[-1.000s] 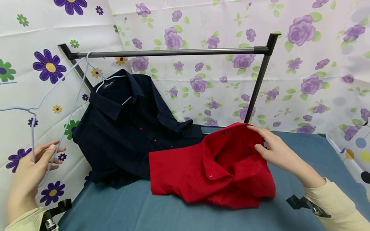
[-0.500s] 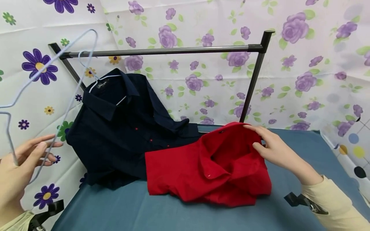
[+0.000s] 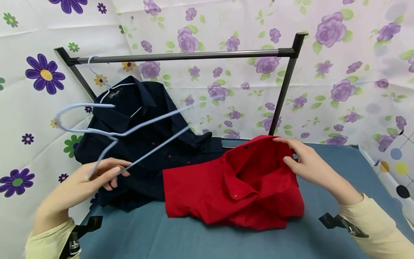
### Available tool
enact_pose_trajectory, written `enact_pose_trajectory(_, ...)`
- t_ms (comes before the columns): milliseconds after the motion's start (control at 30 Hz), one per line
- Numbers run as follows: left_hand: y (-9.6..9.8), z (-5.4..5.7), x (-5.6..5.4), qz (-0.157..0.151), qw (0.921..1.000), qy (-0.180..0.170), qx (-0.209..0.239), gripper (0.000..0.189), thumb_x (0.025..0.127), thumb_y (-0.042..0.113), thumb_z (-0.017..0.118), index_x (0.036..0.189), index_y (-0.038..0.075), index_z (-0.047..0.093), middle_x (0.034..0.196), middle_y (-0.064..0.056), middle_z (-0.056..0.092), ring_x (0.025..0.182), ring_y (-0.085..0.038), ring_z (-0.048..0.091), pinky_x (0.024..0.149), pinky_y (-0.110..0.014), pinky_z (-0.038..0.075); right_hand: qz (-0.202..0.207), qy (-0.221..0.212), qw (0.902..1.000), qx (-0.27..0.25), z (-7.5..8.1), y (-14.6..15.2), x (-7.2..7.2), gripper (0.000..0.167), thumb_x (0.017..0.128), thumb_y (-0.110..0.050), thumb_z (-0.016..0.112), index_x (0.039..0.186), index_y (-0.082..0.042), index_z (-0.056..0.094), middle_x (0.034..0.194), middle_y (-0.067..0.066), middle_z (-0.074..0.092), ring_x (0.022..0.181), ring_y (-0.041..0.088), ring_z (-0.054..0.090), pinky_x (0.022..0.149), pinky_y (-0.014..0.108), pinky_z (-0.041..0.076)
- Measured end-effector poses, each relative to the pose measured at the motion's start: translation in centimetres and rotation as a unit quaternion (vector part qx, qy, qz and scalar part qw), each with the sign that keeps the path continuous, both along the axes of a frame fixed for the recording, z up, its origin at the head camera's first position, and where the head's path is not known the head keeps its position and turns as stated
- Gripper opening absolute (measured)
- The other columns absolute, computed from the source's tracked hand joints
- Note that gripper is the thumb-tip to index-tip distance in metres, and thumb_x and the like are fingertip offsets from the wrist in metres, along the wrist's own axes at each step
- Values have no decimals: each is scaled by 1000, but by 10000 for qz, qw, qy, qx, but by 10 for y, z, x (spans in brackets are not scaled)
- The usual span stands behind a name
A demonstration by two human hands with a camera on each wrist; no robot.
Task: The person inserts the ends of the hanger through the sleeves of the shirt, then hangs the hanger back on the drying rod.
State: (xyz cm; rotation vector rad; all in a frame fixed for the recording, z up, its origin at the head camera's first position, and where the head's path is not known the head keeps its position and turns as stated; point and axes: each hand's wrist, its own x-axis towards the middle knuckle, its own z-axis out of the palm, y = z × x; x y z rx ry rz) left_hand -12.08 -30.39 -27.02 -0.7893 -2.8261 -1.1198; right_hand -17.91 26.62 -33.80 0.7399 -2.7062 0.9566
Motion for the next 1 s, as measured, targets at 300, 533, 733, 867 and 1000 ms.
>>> enact_pose_trajectory(300, 34, -14, -27, -777, 9926, -909, -205, 27, 108, 19, 49, 130, 11, 63, 102, -3, 70, 74, -20, 63, 68, -31, 56, 5, 92, 10000, 18, -1, -1, 0, 52, 100, -2, 52, 150, -12, 43, 131, 11, 54, 90, 21, 50, 71, 35, 45)
enact_pose_trajectory(533, 58, -26, -43, -1207, 9819, -1421, -343, 28, 107, 22, 52, 130, 8, 61, 100, -5, 67, 76, -23, 63, 70, -34, 57, 32, 174, 9998, -17, -2, 1, -1, 53, 99, 0, 53, 150, -11, 43, 131, 11, 55, 91, 22, 51, 68, 34, 47)
enact_pose_trajectory(733, 83, -36, -51, -1315, 9741, -1781, -460, 35, 108, 29, 51, 135, 7, 55, 105, -6, 67, 80, -27, 64, 71, -37, 59, 34, 244, 9997, -3, -1, 2, 0, 53, 99, -1, 55, 150, -12, 44, 128, 9, 56, 89, 19, 53, 67, 31, 48)
enact_pose_trajectory(867, 95, -44, -57, -1152, 9721, -1988, -477, 38, 107, 34, 52, 134, 7, 54, 103, -6, 67, 80, -31, 64, 70, -39, 58, 76, 302, 9995, -33, 3, 3, 1, 54, 98, 1, 56, 149, -14, 45, 128, 8, 57, 81, 17, 52, 61, 29, 46)
enact_pose_trajectory(1000, 104, -52, -63, -1013, 9695, -2193, -403, 39, 106, 37, 53, 129, 6, 58, 101, -6, 68, 77, -32, 64, 67, -40, 59, 114, 272, 9995, -69, 5, 3, 1, 55, 97, 3, 55, 149, -15, 46, 130, 10, 55, 63, 12, 47, 55, 28, 44)
